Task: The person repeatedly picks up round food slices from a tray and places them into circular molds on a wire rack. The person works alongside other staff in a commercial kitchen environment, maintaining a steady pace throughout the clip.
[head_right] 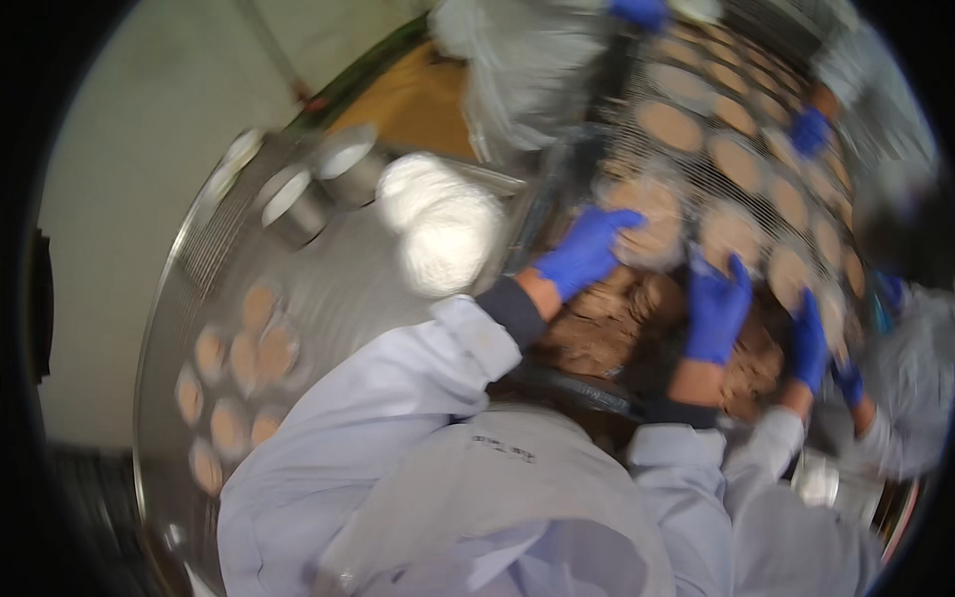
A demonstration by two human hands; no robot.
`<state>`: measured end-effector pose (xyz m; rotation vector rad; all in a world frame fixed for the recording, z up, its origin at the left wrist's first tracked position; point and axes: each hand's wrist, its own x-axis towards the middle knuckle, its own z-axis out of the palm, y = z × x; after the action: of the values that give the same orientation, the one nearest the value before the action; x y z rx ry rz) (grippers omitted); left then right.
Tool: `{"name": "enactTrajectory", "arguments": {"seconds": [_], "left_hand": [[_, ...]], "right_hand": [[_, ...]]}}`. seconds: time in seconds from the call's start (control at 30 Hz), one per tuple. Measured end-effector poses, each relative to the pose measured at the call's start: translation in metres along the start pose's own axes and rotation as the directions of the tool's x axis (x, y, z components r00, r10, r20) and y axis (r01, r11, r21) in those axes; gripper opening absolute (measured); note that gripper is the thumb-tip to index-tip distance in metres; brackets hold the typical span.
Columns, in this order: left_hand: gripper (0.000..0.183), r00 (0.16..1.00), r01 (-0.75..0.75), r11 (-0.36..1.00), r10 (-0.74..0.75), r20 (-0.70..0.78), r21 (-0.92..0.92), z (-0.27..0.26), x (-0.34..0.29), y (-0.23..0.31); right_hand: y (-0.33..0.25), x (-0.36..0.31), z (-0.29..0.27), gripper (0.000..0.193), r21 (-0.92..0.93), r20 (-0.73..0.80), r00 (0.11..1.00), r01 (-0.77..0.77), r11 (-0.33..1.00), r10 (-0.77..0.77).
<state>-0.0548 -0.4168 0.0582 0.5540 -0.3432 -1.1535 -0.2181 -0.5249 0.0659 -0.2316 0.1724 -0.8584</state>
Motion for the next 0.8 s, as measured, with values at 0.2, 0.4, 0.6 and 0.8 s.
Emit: {"name": "enactTrajectory", "arguments": {"seconds": [0.2,0.4,0.6,0.8], "left_hand": [[0.041,0.956,-0.179,0.984,0.169,-0.24,-0.021,-0.094,-0.145,0.098],[0.042,-0.035,0.278,0.008,0.999,0.001,0.961,-0.176,-0.373,0.241],[0.036,0.002,0.354,0.118,0.992,-0.127,0.928,-0.248,-0.388,0.249],[0.036,0.575,-0.469,0.443,0.81,-0.116,0.764,-0.154,-0.113,0.149]], "right_hand": [[-0.011,0.011,-0.084,0.038,-0.262,-0.364,0.923,0.022,0.965,-0.12],[-0.02,0.03,-0.135,0.038,-0.206,-0.275,0.961,-0.06,0.977,0.0],[-0.001,0.053,-0.129,0.044,-0.211,-0.238,0.969,-0.116,0.97,0.064],[0.042,-0.009,0.014,0.06,0.013,0.025,0.999,0.043,0.999,-0.043]]}}
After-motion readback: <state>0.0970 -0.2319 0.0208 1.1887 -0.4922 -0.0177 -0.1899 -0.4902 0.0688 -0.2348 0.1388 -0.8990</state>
